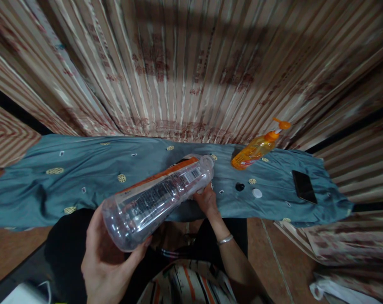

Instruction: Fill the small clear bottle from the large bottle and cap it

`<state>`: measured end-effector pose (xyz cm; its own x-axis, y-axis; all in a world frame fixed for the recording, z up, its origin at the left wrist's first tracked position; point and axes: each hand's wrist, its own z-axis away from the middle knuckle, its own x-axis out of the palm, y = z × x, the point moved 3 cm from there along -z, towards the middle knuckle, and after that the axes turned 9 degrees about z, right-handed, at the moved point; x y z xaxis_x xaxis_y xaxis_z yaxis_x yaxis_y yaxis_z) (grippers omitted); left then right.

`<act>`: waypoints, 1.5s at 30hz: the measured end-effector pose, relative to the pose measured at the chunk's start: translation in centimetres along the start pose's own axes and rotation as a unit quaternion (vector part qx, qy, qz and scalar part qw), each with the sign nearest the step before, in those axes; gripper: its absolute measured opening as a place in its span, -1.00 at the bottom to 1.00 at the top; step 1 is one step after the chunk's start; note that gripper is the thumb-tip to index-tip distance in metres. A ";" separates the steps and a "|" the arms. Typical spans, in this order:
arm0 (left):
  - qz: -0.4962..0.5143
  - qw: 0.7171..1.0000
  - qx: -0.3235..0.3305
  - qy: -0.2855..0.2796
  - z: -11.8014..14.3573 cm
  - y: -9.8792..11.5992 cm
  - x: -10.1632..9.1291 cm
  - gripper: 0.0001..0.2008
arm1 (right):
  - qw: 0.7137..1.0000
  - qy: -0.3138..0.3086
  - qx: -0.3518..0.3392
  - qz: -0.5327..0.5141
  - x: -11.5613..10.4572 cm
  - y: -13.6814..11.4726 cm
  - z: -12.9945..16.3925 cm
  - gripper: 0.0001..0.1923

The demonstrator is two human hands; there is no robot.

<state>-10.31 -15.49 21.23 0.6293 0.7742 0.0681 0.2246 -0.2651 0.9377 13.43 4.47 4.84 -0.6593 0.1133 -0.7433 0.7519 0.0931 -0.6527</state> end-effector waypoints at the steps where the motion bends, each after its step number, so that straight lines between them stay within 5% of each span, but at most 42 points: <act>1: -0.001 1.000 -0.002 0.001 0.0 0.0 -0.1 0.02 | 1.000 0.003 -0.002 0.000 0.0 0.0 0.0 -0.38; 7: -0.027 0.998 -0.016 -0.059 -0.2 -0.1 -0.7 -0.02 | 1.000 0.014 -0.004 -0.009 0.1 0.1 0.1 -0.39; 15: 0.003 1.000 0.007 -0.012 0.1 0.0 0.0 -0.03 | 1.000 0.014 -0.007 -0.022 -0.1 -0.2 0.0 -0.40; 45: -0.005 1.000 -0.006 -0.026 0.2 0.1 0.0 -0.02 | 1.000 0.006 -0.003 -0.017 0.5 0.5 0.1 -0.35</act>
<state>-10.10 -15.65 21.29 0.6651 0.7457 0.0408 0.2226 -0.2501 0.9423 13.51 4.52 4.12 -0.6841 0.1220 -0.7192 0.7294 0.1034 -0.6763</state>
